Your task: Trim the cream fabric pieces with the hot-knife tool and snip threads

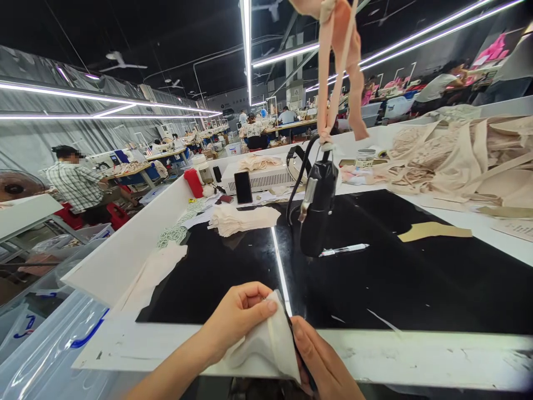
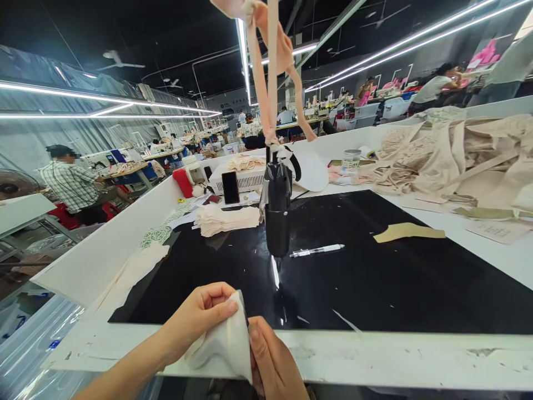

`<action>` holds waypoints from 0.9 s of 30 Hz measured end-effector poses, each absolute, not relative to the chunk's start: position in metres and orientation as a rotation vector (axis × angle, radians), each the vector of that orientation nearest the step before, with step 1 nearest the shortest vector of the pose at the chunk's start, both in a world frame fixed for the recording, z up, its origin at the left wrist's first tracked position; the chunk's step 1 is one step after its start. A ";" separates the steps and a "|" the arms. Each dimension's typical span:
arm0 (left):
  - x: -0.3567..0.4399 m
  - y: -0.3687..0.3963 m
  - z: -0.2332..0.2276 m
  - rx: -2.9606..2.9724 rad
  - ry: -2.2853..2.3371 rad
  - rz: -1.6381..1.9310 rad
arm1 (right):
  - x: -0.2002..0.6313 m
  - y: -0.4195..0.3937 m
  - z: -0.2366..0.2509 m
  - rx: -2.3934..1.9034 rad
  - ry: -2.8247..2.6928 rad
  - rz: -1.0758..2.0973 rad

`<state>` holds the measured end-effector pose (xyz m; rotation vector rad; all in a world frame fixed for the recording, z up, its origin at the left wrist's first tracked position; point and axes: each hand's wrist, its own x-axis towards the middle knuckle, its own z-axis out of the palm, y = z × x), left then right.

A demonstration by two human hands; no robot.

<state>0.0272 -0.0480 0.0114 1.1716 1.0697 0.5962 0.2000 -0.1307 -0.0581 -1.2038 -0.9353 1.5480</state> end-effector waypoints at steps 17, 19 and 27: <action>0.027 -0.051 0.013 1.154 1.064 0.619 | 0.202 -0.129 -0.060 -1.247 -0.990 1.510; 0.027 -0.052 0.012 1.160 1.065 0.619 | 0.202 -0.130 -0.061 -1.264 -1.025 1.465; 0.025 -0.050 0.010 1.204 1.086 0.606 | 0.203 -0.131 -0.061 -1.225 -1.034 1.487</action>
